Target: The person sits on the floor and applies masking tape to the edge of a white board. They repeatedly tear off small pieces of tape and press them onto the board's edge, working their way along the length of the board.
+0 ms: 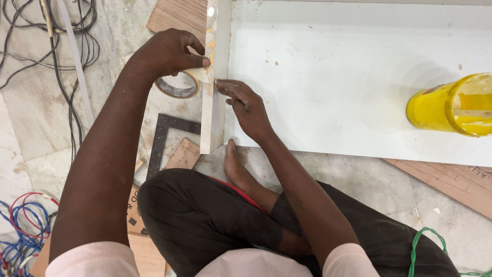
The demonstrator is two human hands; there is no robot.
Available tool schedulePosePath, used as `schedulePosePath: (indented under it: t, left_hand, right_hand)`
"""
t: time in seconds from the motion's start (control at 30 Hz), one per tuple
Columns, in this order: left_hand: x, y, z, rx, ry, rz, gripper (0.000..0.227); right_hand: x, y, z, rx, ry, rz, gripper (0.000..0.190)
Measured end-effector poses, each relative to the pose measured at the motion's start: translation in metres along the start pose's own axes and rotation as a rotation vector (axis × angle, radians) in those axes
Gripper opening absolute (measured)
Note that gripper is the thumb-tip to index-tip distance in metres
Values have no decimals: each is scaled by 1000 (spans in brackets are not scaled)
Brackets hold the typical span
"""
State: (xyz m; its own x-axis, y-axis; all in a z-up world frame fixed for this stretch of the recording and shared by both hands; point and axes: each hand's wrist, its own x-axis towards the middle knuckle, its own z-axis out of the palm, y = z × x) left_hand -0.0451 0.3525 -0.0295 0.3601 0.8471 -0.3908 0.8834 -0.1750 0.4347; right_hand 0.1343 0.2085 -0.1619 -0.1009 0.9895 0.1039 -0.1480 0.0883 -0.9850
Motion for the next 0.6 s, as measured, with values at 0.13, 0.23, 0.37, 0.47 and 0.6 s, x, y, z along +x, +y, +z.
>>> schedulePosePath:
  t: [0.13,0.23,0.37,0.47,0.6]
  left_hand:
    - [-7,-3,3,-41,-67,-31,45]
    - [-19,-3,2,-46,-108,-67,49]
    - [-22,2,2,-30,-126,-119,50]
    - [-16,0,5,-61,-136,-95,45]
    - [-8,-5,10,-115,-171,-79,41]
  right_hand:
    - [14,-5,1,154,162,123,31]
    - [50,-25,3,137,254,196,52]
    - [83,-44,12,-92,289,222,70]
    - [88,-42,15,-82,312,253,76]
    - [85,-35,14,-35,300,254,77]
